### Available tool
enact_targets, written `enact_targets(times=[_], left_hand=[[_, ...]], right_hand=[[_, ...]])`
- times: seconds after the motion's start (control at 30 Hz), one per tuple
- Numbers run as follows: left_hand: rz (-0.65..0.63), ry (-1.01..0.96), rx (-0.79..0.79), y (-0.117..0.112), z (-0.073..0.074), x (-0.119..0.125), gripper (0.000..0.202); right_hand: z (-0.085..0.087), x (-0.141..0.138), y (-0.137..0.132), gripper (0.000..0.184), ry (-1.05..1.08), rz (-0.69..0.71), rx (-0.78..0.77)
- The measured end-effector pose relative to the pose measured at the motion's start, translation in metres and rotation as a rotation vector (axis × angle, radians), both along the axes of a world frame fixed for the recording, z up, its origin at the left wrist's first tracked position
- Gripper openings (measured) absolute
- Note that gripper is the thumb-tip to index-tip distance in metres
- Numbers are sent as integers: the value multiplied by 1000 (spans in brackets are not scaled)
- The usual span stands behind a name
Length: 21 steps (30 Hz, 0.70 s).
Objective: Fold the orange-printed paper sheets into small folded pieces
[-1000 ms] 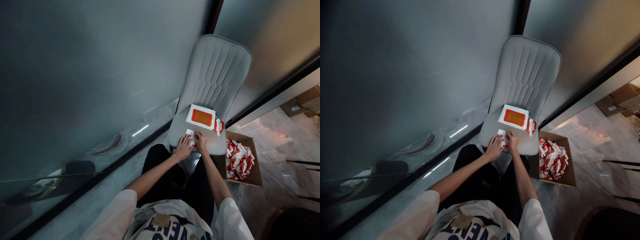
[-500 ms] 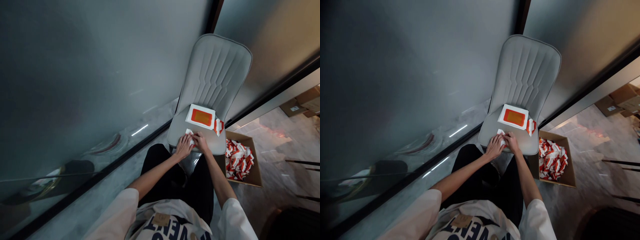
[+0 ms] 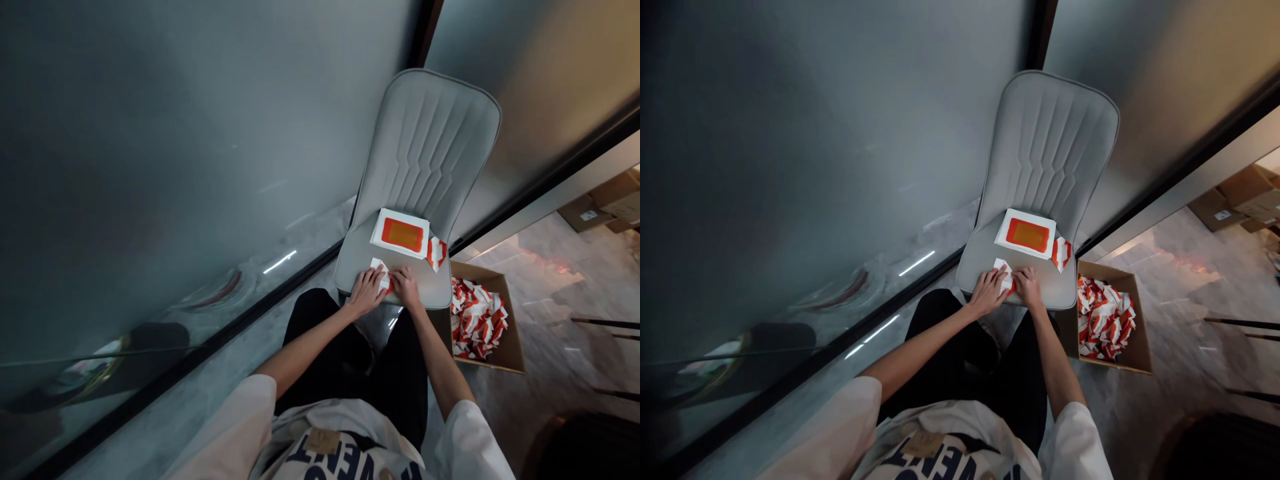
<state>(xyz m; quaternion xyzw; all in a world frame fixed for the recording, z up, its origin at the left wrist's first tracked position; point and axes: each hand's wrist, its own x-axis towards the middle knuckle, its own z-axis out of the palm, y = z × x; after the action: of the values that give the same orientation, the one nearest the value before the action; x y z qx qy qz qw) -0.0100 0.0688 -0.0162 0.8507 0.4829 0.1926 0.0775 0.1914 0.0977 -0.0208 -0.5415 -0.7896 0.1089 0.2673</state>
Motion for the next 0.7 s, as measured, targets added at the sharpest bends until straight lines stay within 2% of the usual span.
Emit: enact_targets(times=[0.17,0.37,0.5,0.7], left_hand=[[-8,-8,-5,0,-1,0,61],[-19,8,4,0,3,-1,59],[-30,1,16,1,6,0,59],[-12,10,4,3,6,3,56]], right_hand=[[3,-1,-4,33,-20,-37,-8],[5,7,-28,39,-60,142,15],[7,13,-39,43,-108,161,16],[19,-3,-22,41,-144,69,-33]])
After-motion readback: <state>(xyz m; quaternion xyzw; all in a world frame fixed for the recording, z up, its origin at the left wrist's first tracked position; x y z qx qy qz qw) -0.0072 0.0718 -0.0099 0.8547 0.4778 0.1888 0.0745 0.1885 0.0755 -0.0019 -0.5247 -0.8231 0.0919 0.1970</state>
